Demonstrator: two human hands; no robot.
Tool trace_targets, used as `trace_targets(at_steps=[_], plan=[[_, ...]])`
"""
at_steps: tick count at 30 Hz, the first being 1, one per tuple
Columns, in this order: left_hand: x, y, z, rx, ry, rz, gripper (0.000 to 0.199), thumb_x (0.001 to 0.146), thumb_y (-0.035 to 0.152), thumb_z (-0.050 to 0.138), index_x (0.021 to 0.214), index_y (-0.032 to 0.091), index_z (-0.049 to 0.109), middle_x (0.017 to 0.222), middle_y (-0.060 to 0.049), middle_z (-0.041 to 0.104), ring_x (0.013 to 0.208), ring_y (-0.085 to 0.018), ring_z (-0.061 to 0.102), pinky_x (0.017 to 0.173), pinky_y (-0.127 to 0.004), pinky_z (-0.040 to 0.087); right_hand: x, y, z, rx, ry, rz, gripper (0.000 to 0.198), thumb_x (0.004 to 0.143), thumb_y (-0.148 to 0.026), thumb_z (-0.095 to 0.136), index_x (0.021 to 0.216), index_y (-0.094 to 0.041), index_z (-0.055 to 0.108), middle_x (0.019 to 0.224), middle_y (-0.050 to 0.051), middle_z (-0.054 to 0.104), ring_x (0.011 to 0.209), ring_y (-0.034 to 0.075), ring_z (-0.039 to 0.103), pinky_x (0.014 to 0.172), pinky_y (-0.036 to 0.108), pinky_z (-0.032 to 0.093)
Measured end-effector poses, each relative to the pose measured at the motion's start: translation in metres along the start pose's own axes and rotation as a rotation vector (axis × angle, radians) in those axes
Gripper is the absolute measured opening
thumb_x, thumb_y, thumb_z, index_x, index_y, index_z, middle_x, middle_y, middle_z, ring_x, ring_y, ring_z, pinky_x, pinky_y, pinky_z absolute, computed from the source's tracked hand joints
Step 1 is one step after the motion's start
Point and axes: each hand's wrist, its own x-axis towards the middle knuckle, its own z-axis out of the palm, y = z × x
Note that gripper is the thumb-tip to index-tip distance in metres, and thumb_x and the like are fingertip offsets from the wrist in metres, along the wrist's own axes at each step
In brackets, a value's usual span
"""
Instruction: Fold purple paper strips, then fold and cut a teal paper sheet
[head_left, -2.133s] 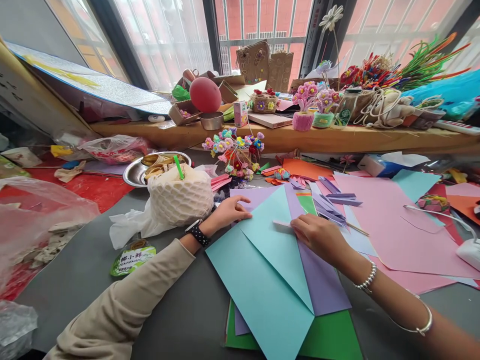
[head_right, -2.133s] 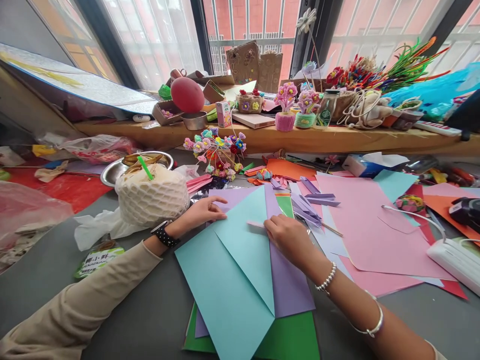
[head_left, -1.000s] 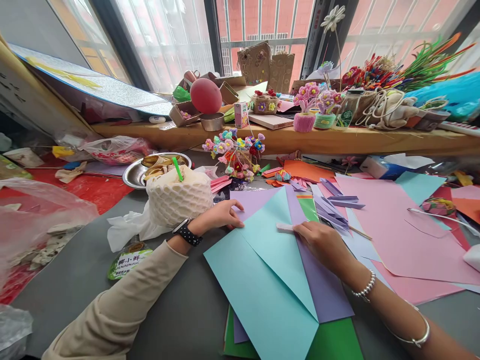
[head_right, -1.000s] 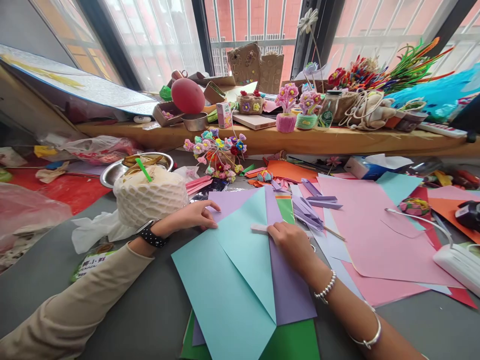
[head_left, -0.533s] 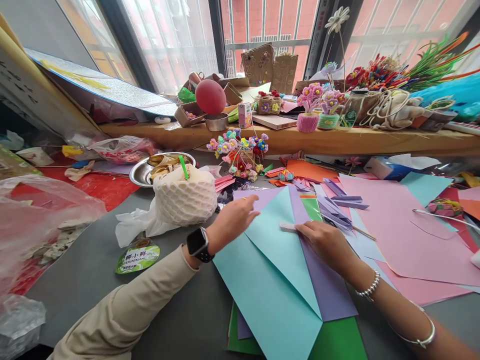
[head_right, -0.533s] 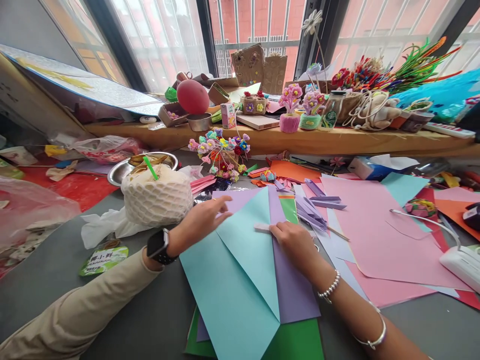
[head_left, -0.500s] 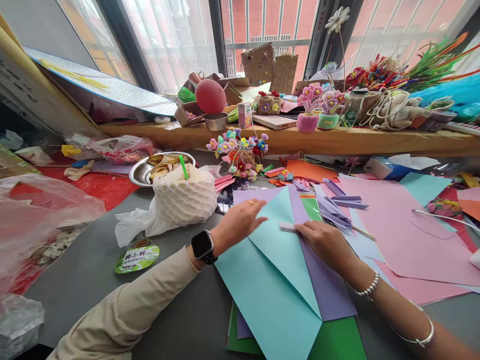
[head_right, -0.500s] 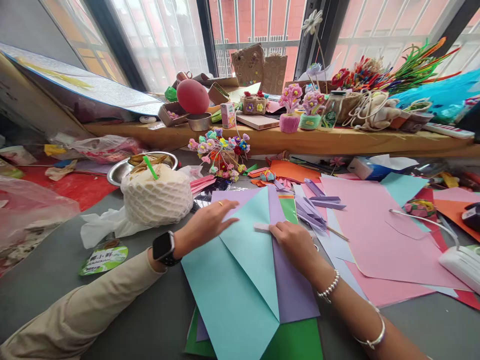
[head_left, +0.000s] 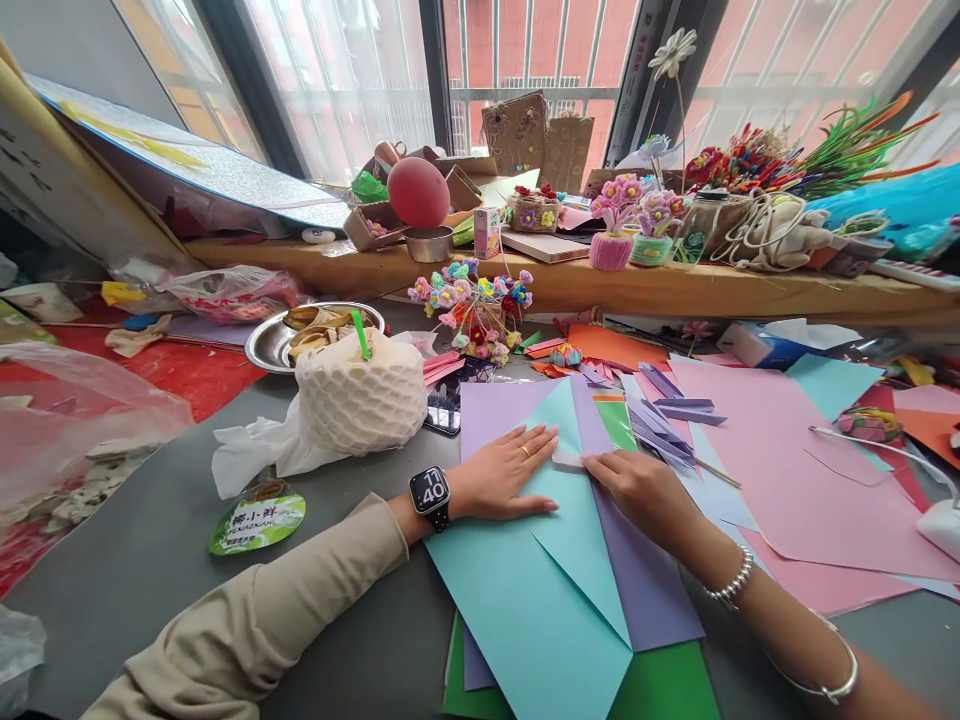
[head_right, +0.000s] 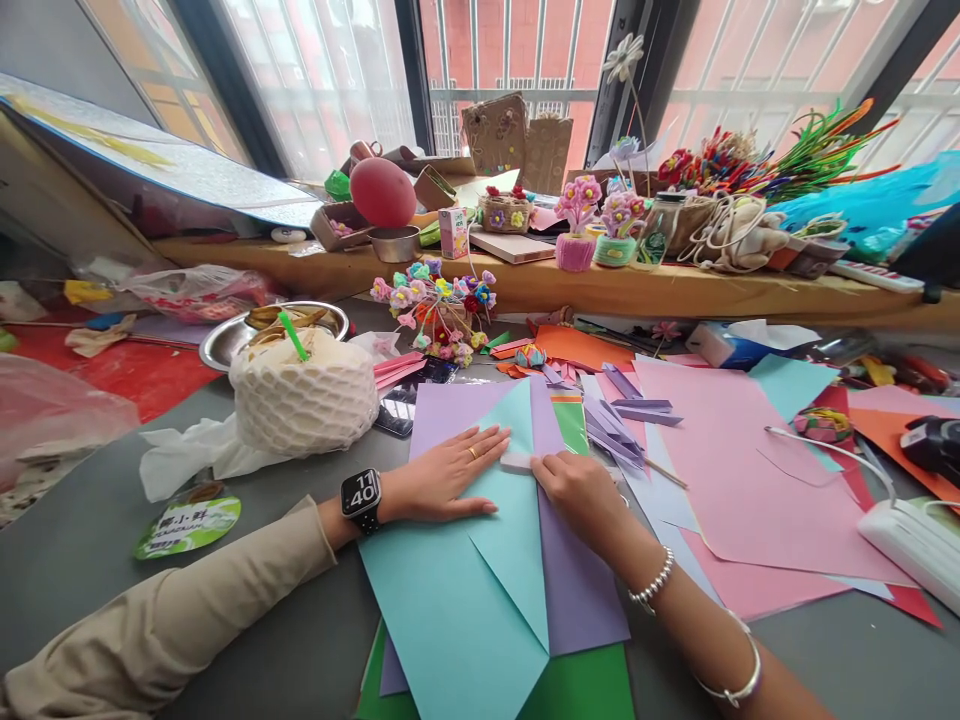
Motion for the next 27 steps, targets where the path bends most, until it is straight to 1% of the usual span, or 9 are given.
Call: trace_targets(at_steps=[5, 11, 18, 21, 27], plan=[[0.0, 0.0, 0.001, -0.004, -0.002, -0.004, 0.07, 0.079, 0.055, 0.023, 0.129, 0.007, 0.017, 0.136, -0.012, 0.012, 0.125, -0.021, 0.008, 0.103, -0.034, 0.006, -0.009, -0.003, -0.001, -0.004, 0.098, -0.062, 0.024, 0.074, -0.003, 0.042, 0.09, -0.01, 0.059, 0.073, 0.006, 0.063, 0.062, 0.015, 0.056, 0.051, 0.025, 0.042], [-0.001, -0.002, 0.003, 0.01, 0.016, -0.001, 0.07, 0.078, 0.055, 0.024, 0.13, 0.008, 0.015, 0.137, -0.012, 0.011, 0.125, -0.021, 0.008, 0.103, -0.034, 0.007, -0.022, -0.01, -0.008, 0.007, 0.202, -0.112, 0.028, 0.075, -0.001, 0.037, 0.09, -0.008, 0.06, 0.076, 0.008, 0.064, 0.066, 0.017, 0.058, 0.055, 0.027, 0.047], [-0.001, -0.001, 0.003, 0.015, 0.021, -0.001, 0.07, 0.078, 0.054, 0.025, 0.13, 0.008, 0.016, 0.136, -0.012, 0.012, 0.125, -0.021, 0.009, 0.103, -0.034, 0.007, -0.036, -0.012, -0.012, 0.058, 0.199, -0.157, 0.03, 0.076, -0.001, 0.037, 0.094, -0.009, 0.058, 0.08, 0.008, 0.065, 0.072, 0.017, 0.059, 0.06, 0.028, 0.049], [-0.001, 0.0, 0.002, 0.017, 0.015, 0.004, 0.07, 0.079, 0.054, 0.025, 0.129, 0.007, 0.016, 0.136, -0.012, 0.012, 0.125, -0.021, 0.008, 0.103, -0.034, 0.007, -0.04, -0.011, -0.016, 0.079, 0.195, -0.158, 0.03, 0.076, -0.002, 0.037, 0.094, -0.01, 0.059, 0.08, 0.008, 0.065, 0.072, 0.017, 0.06, 0.059, 0.028, 0.05], [0.0, -0.001, 0.003, 0.021, 0.012, 0.0, 0.07, 0.078, 0.054, 0.025, 0.13, 0.008, 0.015, 0.136, -0.012, 0.012, 0.125, -0.021, 0.008, 0.103, -0.035, 0.007, -0.046, -0.015, -0.023, 0.062, 0.195, -0.208, 0.03, 0.077, -0.002, 0.035, 0.093, -0.01, 0.059, 0.08, 0.008, 0.065, 0.072, 0.017, 0.06, 0.06, 0.027, 0.051]])
